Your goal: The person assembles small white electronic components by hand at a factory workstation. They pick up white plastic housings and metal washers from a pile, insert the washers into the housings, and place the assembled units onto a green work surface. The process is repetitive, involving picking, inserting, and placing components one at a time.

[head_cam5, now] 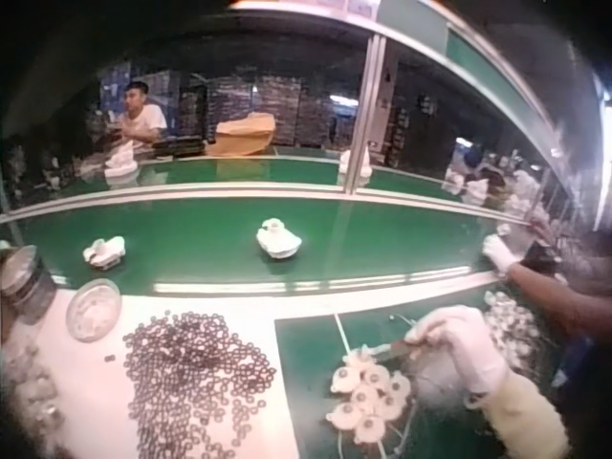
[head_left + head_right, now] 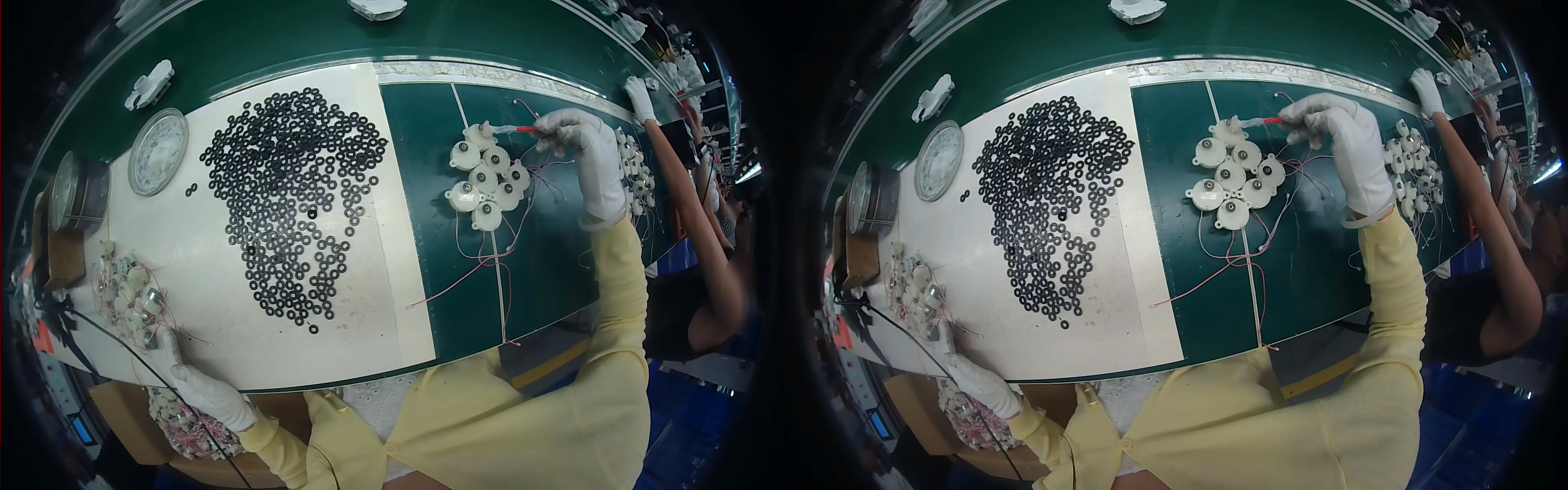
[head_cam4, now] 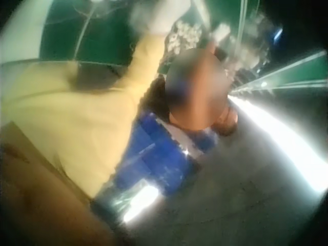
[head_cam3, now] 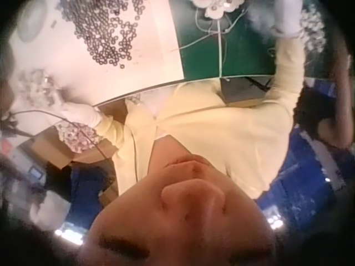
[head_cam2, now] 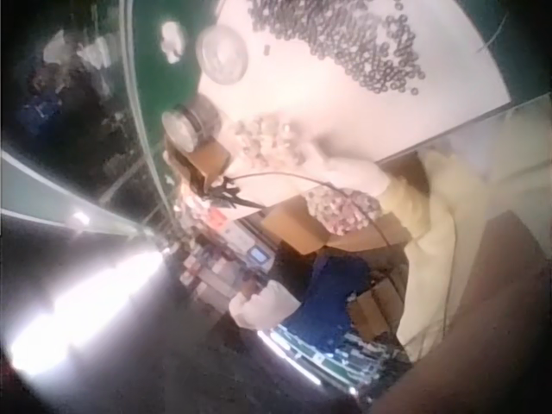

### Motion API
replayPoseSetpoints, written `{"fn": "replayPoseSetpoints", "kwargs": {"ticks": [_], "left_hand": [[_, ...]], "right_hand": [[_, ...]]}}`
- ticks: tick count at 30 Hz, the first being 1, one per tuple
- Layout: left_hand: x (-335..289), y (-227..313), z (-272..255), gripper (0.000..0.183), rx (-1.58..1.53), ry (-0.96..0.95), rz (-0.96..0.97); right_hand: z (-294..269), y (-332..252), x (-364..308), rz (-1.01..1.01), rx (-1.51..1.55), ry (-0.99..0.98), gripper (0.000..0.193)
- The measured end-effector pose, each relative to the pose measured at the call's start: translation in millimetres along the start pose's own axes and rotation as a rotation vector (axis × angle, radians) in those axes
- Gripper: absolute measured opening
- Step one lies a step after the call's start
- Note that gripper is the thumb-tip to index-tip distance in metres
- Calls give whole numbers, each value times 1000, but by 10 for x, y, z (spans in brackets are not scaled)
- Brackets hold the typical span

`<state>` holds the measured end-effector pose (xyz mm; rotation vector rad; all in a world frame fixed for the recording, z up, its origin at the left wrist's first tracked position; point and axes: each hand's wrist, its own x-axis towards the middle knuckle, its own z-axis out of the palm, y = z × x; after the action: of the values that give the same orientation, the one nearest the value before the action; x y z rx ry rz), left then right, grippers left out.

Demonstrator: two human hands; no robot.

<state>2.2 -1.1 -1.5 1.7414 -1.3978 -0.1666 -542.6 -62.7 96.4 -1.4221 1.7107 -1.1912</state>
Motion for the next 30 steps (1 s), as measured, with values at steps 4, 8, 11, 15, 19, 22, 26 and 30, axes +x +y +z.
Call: {"fn": "replayPoseSetpoints", "kwargs": {"ticks": [4, 8, 11, 15, 19, 22, 26, 30], "left_hand": [[2, 46, 3, 68, 7, -1, 7], [5, 12, 12, 67, -20, 8, 29], [-4, -6, 17, 66, -10, 27, 34], [-5, -8, -11, 64, 4, -1, 59], [-14, -11, 19, 60, -73, 19, 43], [-8, 1, 29, 64, -62, 19, 20], [-15, -19, 12, 66, -47, 21, 12], [-7, -10, 31, 66, -59, 18, 10]], "right_hand": [[-48, -14, -20, 15, -17, -12, 36], [-47, -60, -56, -18, 13, 45, 35], [16, -84, -31, -45, 41, 50, 35], [82, -84, 12, -60, 15, -2, 34], [81, -53, -1, -51, 22, -2, 34], [50, -35, -38, -14, 12, 11, 34], [1, -28, -77, 15, 12, 21, 35], [-24, -33, -142, -23, 54, 56, 35]]}}
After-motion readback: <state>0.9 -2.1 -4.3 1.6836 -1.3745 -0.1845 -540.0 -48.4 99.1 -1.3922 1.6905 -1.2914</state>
